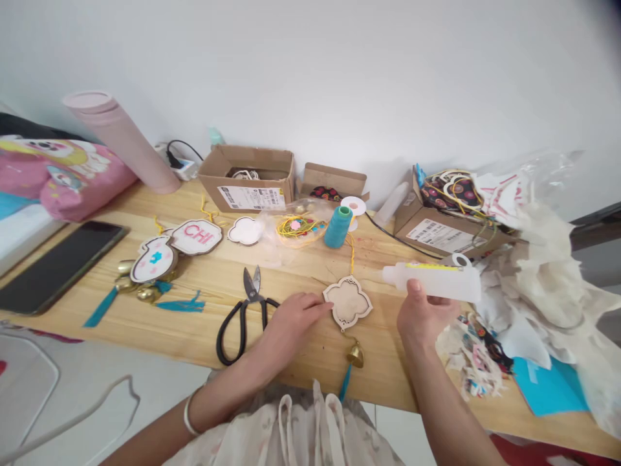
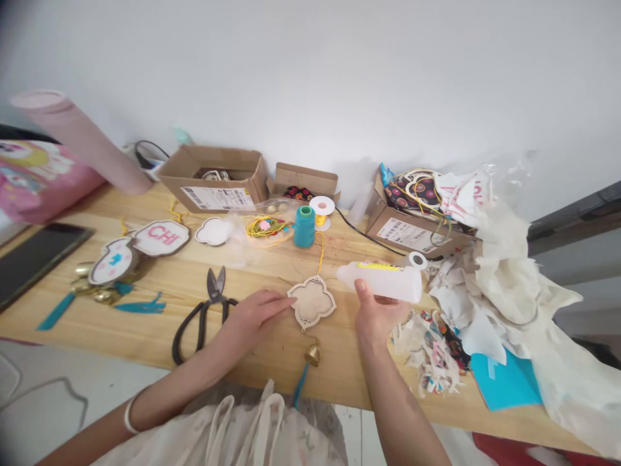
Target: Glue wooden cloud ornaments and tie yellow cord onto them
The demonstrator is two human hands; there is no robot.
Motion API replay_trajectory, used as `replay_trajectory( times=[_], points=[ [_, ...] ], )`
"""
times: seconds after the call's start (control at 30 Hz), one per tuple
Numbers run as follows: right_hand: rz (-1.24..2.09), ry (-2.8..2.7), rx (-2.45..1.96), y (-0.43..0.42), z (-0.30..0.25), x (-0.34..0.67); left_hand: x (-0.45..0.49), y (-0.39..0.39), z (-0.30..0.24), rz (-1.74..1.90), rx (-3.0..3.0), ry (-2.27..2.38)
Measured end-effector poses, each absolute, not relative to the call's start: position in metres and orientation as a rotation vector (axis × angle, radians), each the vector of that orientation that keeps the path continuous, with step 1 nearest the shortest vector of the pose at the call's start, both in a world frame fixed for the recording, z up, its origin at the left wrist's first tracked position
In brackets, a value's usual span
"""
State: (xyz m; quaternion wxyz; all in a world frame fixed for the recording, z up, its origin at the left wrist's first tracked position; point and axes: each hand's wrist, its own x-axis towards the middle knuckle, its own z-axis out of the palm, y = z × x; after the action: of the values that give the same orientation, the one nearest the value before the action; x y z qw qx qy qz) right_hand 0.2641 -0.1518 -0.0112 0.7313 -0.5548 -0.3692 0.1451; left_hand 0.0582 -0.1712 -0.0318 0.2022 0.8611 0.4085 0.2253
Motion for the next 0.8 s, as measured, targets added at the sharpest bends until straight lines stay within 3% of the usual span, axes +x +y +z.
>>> replay_trajectory(
  times=[0.3,0.8],
  points=[
    [0.427,-0.930,-1.165,-0.162,0.004,0.263,0.120,-0.134,-0.012,0.522,2.432,1.180],
    [0.557,-0.947,-1.174,-0.169,0.006,0.270,0.127,-0.128,-0.009,0.529,2.344,1.214]
  ],
)
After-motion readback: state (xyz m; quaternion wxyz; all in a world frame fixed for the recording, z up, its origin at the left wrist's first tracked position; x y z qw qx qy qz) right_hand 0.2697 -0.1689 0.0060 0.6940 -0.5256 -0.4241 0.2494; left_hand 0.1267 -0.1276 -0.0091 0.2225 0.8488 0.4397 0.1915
